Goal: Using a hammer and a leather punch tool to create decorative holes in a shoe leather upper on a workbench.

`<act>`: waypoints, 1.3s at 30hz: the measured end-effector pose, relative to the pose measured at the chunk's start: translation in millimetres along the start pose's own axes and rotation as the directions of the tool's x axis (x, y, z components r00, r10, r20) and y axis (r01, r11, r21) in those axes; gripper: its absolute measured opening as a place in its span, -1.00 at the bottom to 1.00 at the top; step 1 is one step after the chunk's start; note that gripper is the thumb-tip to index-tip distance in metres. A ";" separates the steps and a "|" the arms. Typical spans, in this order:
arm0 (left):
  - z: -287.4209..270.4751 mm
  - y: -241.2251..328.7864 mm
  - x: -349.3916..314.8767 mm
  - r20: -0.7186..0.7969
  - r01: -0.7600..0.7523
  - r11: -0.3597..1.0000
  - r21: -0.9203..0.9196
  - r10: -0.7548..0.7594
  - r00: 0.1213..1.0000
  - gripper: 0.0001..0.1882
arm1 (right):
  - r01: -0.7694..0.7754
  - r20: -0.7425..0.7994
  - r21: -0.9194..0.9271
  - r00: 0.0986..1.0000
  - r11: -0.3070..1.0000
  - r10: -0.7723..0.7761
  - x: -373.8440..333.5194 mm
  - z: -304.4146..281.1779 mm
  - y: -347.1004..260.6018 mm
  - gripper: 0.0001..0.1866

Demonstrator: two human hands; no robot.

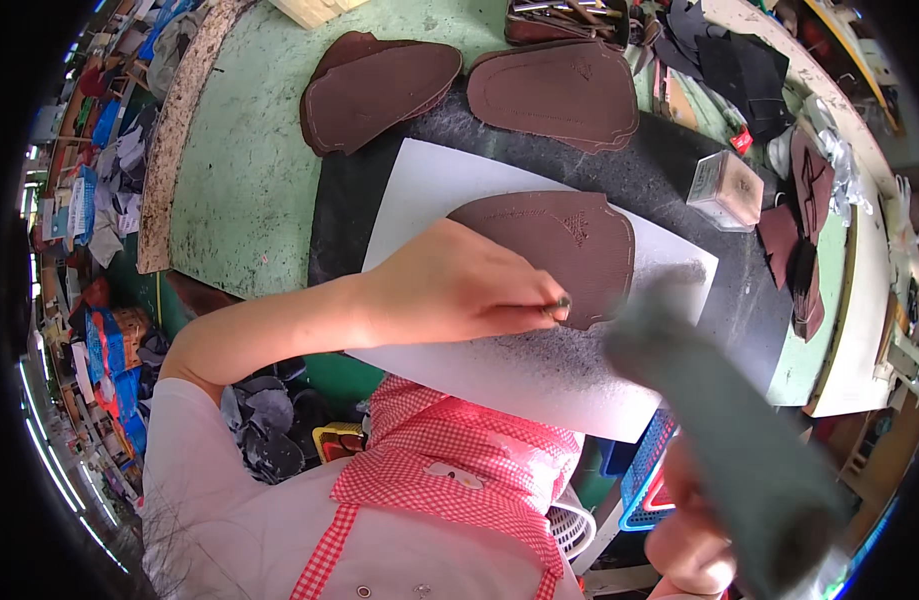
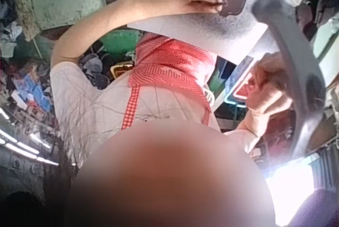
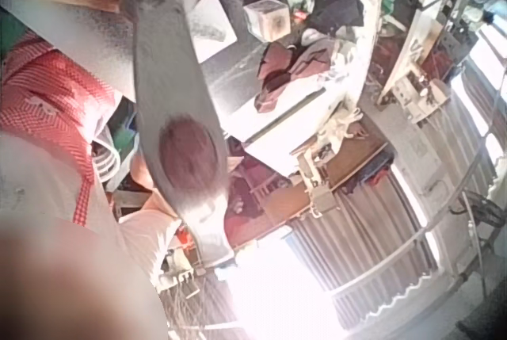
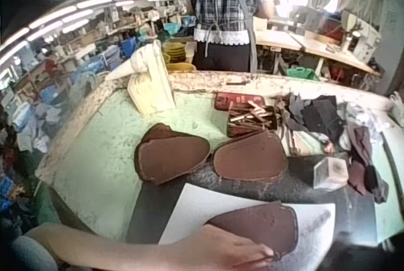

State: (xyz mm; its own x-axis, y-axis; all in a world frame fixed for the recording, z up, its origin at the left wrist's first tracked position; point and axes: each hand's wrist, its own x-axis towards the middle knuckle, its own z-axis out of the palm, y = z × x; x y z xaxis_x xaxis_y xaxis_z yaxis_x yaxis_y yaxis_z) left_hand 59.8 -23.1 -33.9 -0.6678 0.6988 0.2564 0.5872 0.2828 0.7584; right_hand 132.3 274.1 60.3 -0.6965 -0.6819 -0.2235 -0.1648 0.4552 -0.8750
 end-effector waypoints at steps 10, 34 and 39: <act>-6.5 -2.5 3.7 0.038 0.036 0.990 -0.133 -0.031 0.999 -0.83 | 0.002 0.265 0.540 0.949 0.842 -0.172 27.4 -60.9 -29.6 -0.89; -12.2 -7.5 -8.5 -0.013 -0.036 0.998 -0.056 0.035 0.999 -0.87 | -0.428 0.012 0.114 0.903 0.896 0.430 11.9 -18.0 -47.7 -0.76; -21.5 -11.2 -19.7 0.092 0.138 0.989 -0.044 -0.133 0.987 -0.86 | -0.132 -0.556 0.206 0.800 0.970 0.227 59.3 46.0 -41.9 -0.56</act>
State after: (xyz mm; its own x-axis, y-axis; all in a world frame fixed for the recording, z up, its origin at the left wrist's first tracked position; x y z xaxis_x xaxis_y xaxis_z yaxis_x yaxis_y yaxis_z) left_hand 56.5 -54.3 -34.6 -0.6951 0.7124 0.0966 0.4688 0.3473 0.8122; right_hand 130.0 188.2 63.9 -0.9826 -0.1237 -0.1385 0.0759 0.4132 -0.9075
